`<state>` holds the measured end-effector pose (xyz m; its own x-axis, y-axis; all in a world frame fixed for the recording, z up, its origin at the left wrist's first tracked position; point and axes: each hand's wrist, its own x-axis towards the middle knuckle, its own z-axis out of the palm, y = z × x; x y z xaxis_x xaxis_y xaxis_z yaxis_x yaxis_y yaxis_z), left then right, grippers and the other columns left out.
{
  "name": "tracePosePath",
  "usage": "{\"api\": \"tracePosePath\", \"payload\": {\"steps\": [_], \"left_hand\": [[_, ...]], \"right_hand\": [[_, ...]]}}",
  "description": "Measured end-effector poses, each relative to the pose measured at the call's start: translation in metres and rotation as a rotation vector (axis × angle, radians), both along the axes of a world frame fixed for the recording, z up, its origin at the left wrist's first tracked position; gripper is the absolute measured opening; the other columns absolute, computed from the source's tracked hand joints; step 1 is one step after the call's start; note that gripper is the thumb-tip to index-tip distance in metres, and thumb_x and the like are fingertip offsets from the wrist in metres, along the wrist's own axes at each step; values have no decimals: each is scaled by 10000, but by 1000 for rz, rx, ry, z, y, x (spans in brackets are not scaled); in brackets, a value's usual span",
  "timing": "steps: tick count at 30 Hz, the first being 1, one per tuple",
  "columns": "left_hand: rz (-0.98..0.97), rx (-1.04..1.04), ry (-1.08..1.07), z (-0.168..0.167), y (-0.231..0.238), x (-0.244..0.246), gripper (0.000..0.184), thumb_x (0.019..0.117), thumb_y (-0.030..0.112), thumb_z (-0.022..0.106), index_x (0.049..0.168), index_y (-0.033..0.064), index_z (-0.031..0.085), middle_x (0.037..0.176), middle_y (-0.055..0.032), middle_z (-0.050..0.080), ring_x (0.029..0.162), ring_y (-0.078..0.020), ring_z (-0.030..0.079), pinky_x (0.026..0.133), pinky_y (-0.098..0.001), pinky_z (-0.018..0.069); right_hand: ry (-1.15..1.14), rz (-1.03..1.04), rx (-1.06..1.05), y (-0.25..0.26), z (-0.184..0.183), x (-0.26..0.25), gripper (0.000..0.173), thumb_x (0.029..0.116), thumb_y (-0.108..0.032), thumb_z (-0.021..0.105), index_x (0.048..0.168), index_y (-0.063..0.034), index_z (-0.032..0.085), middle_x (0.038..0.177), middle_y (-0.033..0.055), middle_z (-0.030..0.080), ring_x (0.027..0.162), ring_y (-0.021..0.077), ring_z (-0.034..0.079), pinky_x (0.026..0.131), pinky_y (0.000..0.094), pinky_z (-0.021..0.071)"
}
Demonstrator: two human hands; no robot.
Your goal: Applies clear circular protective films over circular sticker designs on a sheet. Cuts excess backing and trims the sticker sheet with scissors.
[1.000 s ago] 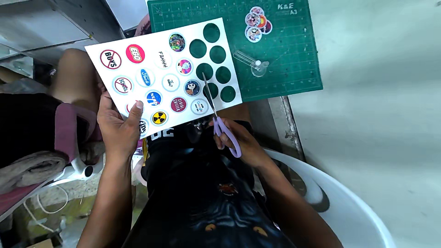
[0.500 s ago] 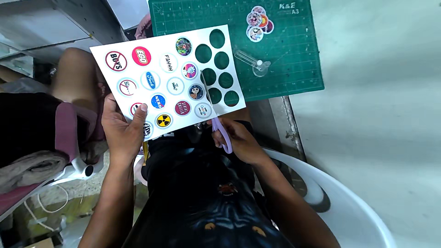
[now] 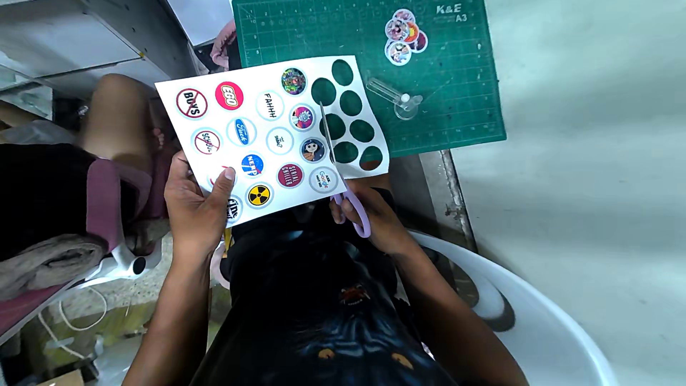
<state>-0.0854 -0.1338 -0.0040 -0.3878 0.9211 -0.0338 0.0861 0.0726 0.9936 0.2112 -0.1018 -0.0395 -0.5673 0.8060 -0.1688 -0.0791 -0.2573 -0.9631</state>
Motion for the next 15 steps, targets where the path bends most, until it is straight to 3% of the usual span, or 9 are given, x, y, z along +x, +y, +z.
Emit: {"api": "tracePosePath", "payload": {"steps": [4,8,11,15], "left_hand": [[-6,1,-21,3,-4,5,431,957,-8,674,1326,121,491,1121,-28,706,922,-139,743,765,-307,655],[-12,-3,-31,2,-6,6,418,953,-14,677,1309,119,504,1104,-30,711,918,-138,744,757,-307,655],[-8,3,-36,2,-6,4,417,950,-21,678,1302,115,504,1100,-37,712,912,-146,746,756,-312,656],[-5,-8,-27,2,-6,2,414,955,-18,673,1305,121,502,1105,-34,708,913,-141,744,753,-309,655]], "right_hand": [[11,-36,5,1,3,-3,392,1043,-386,601,1203,-28,607,895,24,667,820,106,652,795,273,573],[29,-71,0,4,3,-6,250,1048,-195,564,1222,-23,613,887,45,675,802,117,658,775,273,575],[-10,-80,-17,5,8,-10,254,1040,-103,539,1265,-5,606,878,54,680,779,107,654,751,259,573],[-101,-86,-16,7,14,-13,215,1029,-61,548,1211,13,635,848,72,678,735,126,660,699,259,586]]}}
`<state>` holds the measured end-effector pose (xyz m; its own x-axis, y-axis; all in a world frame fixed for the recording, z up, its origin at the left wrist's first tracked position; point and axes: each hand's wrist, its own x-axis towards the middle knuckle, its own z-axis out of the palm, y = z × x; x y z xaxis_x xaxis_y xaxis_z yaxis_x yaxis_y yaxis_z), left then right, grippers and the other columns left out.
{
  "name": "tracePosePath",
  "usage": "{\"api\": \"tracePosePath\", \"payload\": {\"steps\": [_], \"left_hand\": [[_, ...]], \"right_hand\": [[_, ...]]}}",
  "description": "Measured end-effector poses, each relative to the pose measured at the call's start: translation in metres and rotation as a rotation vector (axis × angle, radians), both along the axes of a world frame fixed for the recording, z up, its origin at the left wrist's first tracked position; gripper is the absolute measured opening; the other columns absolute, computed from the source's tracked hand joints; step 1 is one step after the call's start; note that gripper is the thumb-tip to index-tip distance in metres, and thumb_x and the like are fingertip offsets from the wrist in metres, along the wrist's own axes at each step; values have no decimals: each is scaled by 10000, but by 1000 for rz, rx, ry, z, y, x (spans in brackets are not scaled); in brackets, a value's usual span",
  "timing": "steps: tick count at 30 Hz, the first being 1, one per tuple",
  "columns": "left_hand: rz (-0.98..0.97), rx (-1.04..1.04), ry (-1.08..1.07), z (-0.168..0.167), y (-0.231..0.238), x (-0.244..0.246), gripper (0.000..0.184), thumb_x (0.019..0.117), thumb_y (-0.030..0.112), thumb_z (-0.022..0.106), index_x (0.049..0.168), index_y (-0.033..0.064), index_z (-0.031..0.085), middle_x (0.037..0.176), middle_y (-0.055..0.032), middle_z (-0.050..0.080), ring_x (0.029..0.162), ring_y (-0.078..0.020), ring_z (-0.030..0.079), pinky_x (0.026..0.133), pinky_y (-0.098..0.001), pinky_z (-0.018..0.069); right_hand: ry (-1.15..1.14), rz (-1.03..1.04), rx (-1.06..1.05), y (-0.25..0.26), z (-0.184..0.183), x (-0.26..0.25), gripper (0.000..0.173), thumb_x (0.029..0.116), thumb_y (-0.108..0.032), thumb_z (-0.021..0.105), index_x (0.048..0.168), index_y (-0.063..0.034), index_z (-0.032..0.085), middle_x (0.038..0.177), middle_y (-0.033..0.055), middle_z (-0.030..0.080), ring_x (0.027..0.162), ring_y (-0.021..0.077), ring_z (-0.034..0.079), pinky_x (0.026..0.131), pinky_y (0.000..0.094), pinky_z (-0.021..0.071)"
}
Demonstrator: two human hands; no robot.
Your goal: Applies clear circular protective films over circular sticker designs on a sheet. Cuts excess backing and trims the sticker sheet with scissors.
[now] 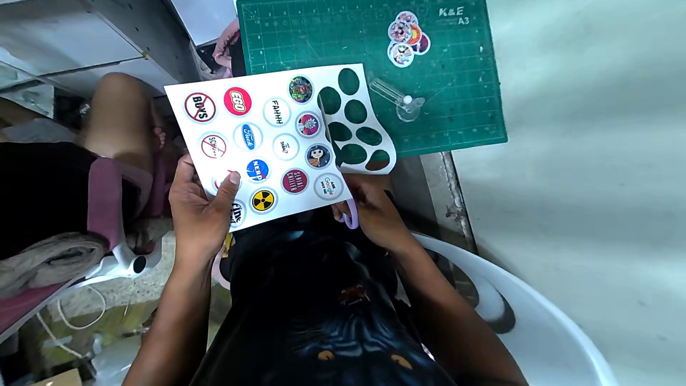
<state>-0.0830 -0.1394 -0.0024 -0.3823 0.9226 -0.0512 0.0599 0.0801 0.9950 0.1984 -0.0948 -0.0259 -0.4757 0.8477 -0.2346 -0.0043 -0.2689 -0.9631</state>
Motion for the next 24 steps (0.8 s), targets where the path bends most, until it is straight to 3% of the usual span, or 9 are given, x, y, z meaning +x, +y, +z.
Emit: {"api": "tracePosePath", "payload": {"steps": [9,14,18,20,24], "left_hand": [[9,-6,-11,-1,-3,-1,409,950,-21,680,1293,119,507,1090,-38,713,900,-145,748,744,-311,657],[-2,-24,-23,1,-7,-1,421,950,-9,685,1312,122,513,1098,-35,713,919,-142,744,757,-309,655],[-22,-42,-38,1,-12,1,428,952,-13,674,1323,127,513,1093,-37,718,906,-143,747,744,-315,657],[-28,-52,-43,1,-15,1,434,951,-15,676,1333,122,520,1099,-47,719,910,-154,748,747,-325,658],[-34,-56,-46,3,-18,-1,461,938,-28,689,1343,118,523,1097,-55,723,907,-161,751,743,-327,661]], "right_hand": [[-52,21,-6,2,1,-2,242,1012,-18,542,1232,2,639,830,76,695,708,129,673,676,259,593],[178,-10,10,-1,-17,4,294,1050,-312,571,1231,-90,640,935,-1,691,854,97,671,833,269,575],[84,-74,26,0,-8,-1,309,1046,-159,476,1299,-83,635,1022,-26,707,904,52,682,849,245,590],[42,-89,39,1,-5,-4,313,1052,-149,451,1284,-89,653,1017,-40,710,910,23,674,850,225,580],[7,-127,0,2,-2,-8,268,1059,-123,468,1204,-54,681,1023,24,720,938,76,692,878,280,597]]}}
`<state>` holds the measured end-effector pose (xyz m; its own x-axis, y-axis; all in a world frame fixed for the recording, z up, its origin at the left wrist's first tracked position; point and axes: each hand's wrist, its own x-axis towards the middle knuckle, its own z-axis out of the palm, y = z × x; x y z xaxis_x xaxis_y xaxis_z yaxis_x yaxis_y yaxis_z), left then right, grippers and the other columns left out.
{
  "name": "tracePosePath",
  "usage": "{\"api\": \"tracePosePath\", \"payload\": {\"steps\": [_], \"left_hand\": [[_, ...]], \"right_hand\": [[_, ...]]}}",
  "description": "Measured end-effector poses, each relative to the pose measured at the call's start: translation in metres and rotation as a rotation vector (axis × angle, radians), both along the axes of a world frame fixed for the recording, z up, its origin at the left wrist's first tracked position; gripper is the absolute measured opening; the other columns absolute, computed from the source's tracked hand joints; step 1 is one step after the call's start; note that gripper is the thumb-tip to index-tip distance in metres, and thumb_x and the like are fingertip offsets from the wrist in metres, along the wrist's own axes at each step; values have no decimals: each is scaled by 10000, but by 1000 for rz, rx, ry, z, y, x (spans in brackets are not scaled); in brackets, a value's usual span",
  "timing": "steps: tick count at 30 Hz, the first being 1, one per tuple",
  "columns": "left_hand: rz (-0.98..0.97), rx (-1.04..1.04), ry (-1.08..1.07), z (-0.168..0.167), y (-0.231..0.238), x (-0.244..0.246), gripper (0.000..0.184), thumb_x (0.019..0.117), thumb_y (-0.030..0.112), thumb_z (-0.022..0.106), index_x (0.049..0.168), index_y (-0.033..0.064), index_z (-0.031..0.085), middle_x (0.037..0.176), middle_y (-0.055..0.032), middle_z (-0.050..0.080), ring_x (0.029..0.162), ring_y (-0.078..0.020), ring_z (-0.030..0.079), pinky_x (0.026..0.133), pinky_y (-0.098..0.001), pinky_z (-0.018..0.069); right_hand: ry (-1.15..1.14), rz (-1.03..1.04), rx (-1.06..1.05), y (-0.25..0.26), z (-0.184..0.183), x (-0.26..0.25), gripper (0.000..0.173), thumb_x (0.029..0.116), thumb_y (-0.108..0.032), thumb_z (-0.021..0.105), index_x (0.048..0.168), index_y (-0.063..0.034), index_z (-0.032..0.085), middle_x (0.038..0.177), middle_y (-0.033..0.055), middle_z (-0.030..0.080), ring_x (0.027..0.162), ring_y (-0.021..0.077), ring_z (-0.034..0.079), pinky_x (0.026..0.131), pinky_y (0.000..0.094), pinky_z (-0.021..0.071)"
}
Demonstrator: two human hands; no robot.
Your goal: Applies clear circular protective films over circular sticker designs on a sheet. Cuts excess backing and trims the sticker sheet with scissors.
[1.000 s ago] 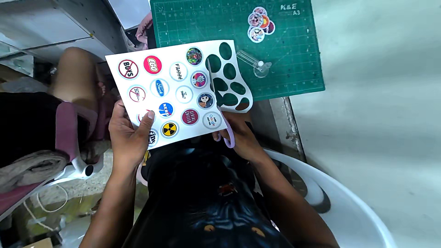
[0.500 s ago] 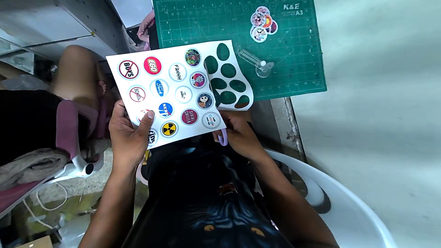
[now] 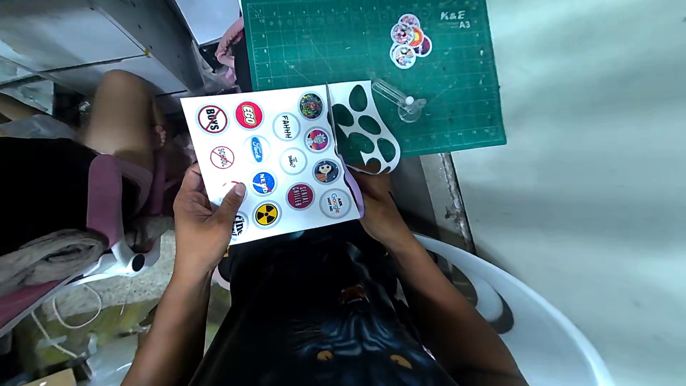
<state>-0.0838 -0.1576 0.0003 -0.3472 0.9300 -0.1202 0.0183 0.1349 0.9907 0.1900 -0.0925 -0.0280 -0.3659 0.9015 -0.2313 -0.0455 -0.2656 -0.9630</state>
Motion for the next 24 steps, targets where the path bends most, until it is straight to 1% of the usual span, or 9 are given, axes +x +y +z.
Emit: {"api": "tracePosePath", "payload": {"steps": [2,4,7,11,14,15,17,21,24], "left_hand": [[-4,-2,4,1,-1,-1,459,936,-24,692,1338,120,522,1090,-55,723,899,-161,751,739,-326,661],[-10,-12,5,2,-3,-2,461,937,-28,688,1340,118,519,1087,-59,722,895,-163,751,735,-328,661],[-8,-28,2,3,-5,-2,458,936,-33,685,1335,121,521,1076,-57,727,883,-159,754,724,-323,662],[-5,-36,0,2,-7,-3,457,934,-35,686,1331,123,523,1071,-59,728,874,-161,755,718,-322,661],[-15,-40,-12,1,-9,-5,450,934,-40,680,1326,119,527,1076,-68,727,880,-170,754,722,-329,662],[-20,-36,-9,2,-10,-6,447,935,-39,678,1325,119,528,1075,-63,724,881,-164,752,722,-325,661],[-5,-14,15,4,-10,-13,440,935,-31,679,1324,117,533,1080,-45,723,888,-145,746,731,-314,658],[99,40,93,10,10,-28,401,967,28,671,1323,130,517,1114,8,710,928,-109,737,792,-308,651],[135,125,190,12,48,-32,450,959,41,663,1355,71,452,1160,-17,683,982,-114,725,851,-320,640]], "right_hand": [[-24,3,-4,1,1,0,269,1053,-112,473,1208,-44,683,1037,36,726,955,82,698,892,284,599],[-41,16,-4,1,2,-1,263,1045,-94,481,1205,-35,681,1021,44,729,933,85,703,872,285,604],[-81,22,-3,0,2,-2,241,1034,-69,483,1167,-32,680,970,40,726,876,81,702,822,278,609],[-120,8,-15,0,3,-3,175,1031,-53,533,1107,-23,688,905,46,730,807,92,706,767,282,619],[-111,13,-7,2,4,-5,256,1016,-41,538,1221,-32,691,949,71,738,811,118,706,752,300,617],[-99,10,-3,2,4,-5,257,1011,-47,548,1225,-33,689,932,74,734,783,120,696,730,299,611],[-71,18,10,4,6,-6,187,1021,-75,587,1169,-28,691,827,58,693,679,104,648,647,263,582],[-2,105,-32,5,6,4,241,1008,-47,576,1229,1,658,815,78,683,680,136,667,663,280,607],[-2,131,-39,5,9,11,252,1005,-65,580,1236,-1,656,811,77,681,670,130,663,647,272,601]]}}
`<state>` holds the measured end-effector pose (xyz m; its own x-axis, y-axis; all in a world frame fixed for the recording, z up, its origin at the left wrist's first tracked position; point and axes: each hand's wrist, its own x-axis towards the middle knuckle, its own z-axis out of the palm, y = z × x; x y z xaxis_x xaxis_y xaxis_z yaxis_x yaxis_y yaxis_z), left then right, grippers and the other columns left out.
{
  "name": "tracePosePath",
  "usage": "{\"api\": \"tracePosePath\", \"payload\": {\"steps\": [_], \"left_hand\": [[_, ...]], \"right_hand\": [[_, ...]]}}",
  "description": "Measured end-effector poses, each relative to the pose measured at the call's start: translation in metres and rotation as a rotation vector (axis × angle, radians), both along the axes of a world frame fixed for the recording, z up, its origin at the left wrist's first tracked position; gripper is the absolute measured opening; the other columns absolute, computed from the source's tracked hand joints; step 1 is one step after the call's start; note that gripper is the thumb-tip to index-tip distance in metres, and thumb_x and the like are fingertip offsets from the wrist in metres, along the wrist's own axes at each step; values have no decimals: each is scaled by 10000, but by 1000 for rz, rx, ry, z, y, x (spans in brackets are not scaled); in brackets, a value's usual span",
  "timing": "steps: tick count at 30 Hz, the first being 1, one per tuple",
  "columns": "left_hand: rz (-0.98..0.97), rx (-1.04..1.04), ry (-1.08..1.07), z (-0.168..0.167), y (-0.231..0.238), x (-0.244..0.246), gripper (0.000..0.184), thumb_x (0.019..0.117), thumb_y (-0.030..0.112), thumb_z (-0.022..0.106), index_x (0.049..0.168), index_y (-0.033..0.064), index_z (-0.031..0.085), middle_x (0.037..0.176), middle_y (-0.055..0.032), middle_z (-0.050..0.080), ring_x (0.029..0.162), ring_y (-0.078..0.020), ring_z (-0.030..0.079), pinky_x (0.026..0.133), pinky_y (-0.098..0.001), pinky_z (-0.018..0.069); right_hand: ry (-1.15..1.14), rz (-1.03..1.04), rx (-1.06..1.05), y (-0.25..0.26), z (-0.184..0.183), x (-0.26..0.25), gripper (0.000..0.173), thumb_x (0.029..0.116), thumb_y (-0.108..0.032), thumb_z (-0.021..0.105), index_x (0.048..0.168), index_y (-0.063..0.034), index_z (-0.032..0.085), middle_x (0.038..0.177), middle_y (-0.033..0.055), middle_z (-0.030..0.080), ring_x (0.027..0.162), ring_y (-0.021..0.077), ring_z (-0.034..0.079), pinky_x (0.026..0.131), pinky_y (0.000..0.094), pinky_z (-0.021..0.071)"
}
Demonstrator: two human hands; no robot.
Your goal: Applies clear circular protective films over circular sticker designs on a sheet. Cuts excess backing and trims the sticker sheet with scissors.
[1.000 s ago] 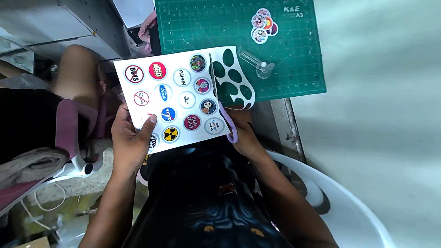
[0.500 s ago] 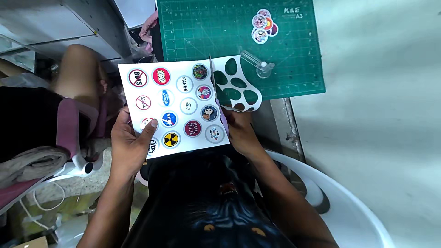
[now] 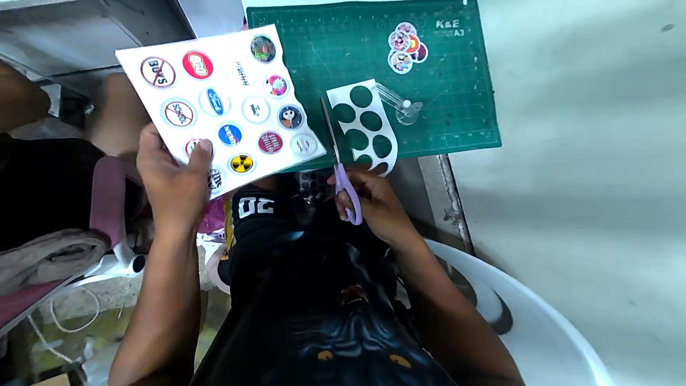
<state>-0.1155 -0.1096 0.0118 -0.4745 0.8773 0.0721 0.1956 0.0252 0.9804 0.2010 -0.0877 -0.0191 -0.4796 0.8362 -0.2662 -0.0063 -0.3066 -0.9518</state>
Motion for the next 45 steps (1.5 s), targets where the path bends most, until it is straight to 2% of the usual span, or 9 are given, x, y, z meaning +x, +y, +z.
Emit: {"api": "tracePosePath", "payload": {"steps": [10,14,17,20,28,31,35,41,45], "left_hand": [[-197,-123,355,1,149,34,643,961,233,665,1493,16,375,1212,-112,697,922,-160,722,803,-353,613],[-248,-64,812,28,116,63,875,905,290,728,1583,-25,274,1568,-344,338,1407,-510,402,1120,-636,381],[-701,70,977,27,66,102,767,842,300,831,1508,112,499,1602,-226,372,1465,-482,338,1135,-704,314],[-915,124,1111,-6,38,129,512,973,229,672,1470,295,567,1622,-90,402,1499,-384,333,1153,-703,243],[-688,342,862,-35,20,121,267,1020,139,577,1102,284,785,1115,70,743,1188,-172,609,1161,-552,284],[-638,335,819,-30,12,117,298,1013,108,575,1197,255,758,1211,32,729,1214,-186,610,1135,-495,354],[-666,124,1015,-29,21,118,568,1015,155,581,1534,361,483,1654,-24,375,1521,-334,321,1179,-658,237],[-599,323,927,-42,17,103,260,975,112,617,1133,227,788,1137,21,741,1171,-232,618,1164,-583,285],[-633,382,881,-41,13,91,230,976,162,637,1106,255,803,1223,26,726,1215,-238,601,1137,-569,314]], "right_hand": [[-191,284,0,6,12,36,267,1019,-185,619,1235,-34,657,846,-1,694,687,71,667,645,237,599],[-359,541,132,11,35,84,321,1002,-264,632,1259,-77,672,873,11,710,668,64,656,612,259,592],[-320,613,258,12,50,129,387,990,-351,629,1275,-95,683,844,-26,707,652,18,629,577,220,564],[-364,617,293,16,61,155,396,975,-361,643,1296,-133,688,827,-59,707,667,-6,634,595,204,567],[-343,603,279,27,82,188,460,947,-447,719,1373,-287,649,911,-86,733,688,-5,652,604,184,566],[-275,598,221,32,99,186,463,936,-355,749,1386,-318,645,1050,-124,749,773,-27,675,670,162,574],[-226,529,229,38,108,183,439,937,-304,736,1368,-278,662,1027,-132,752,760,-24,675,652,157,568],[-224,488,224,44,111,179,448,922,-344,751,1351,-249,667,982,-124,742,717,-18,668,610,155,566],[-178,490,189,45,101,192,478,926,-350,759,1380,-248,650,989,-105,746,722,-9,673,613,154,570]]}}
